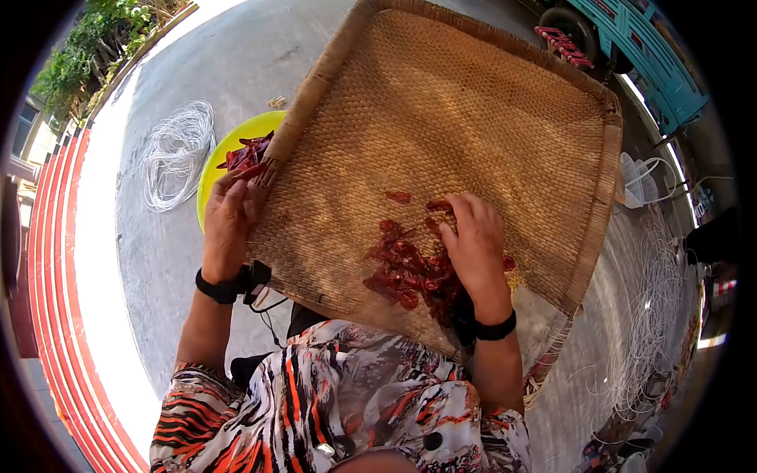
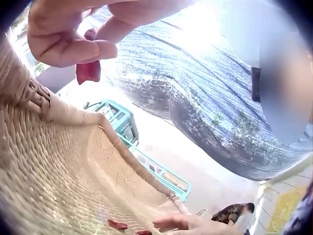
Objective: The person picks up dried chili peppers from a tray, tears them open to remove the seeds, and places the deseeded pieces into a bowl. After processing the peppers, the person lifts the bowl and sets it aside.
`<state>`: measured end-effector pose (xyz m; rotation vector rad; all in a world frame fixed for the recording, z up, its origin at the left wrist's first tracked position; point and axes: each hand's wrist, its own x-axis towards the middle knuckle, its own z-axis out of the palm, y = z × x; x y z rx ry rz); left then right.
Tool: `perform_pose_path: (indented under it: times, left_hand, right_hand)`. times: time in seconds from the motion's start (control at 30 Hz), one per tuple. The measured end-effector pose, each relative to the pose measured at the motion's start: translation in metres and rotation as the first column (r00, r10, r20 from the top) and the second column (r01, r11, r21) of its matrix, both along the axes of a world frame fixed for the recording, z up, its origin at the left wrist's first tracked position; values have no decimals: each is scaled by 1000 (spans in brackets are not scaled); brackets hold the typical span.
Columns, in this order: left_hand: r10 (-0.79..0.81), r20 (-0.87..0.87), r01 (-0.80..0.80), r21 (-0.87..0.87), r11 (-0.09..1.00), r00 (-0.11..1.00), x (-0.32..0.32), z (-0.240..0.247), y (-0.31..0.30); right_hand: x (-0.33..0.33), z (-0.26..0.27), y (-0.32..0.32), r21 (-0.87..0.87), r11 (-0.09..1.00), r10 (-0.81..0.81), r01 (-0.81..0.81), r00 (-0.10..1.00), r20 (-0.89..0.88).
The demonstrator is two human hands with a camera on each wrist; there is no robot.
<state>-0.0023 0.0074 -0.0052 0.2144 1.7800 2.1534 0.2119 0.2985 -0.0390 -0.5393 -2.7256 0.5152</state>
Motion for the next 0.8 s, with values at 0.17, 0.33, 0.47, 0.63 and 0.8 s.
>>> perform_pose_path:
  times: [0.17, 0.33, 0.47, 0.63, 0.8]
  left_hand:
    - [193, 8, -193, 14, 981, 981, 6, 11, -1]
    - [-288, -38, 285, -62, 957, 957, 37, -1, 19]
    - [-608, 0, 606, -78, 792, 794, 59, -9, 48]
    - [-772, -133, 688, -378, 619, 622, 78, -5, 74]
    - [-789, -47, 726, -361, 585, 612, 84, -16, 82]
  right_hand:
    - [-5, -14, 2, 28, 999, 28, -31, 994, 109]
    - [-7, -11, 0, -59, 992, 112, -108, 992, 61]
    - [-4, -15, -3, -139, 979, 150, -146, 989, 17]
    - [-4, 19, -26, -516, 847, 109, -124, 992, -61]
    - [5, 34, -41, -740, 650, 158, -174, 983, -92]
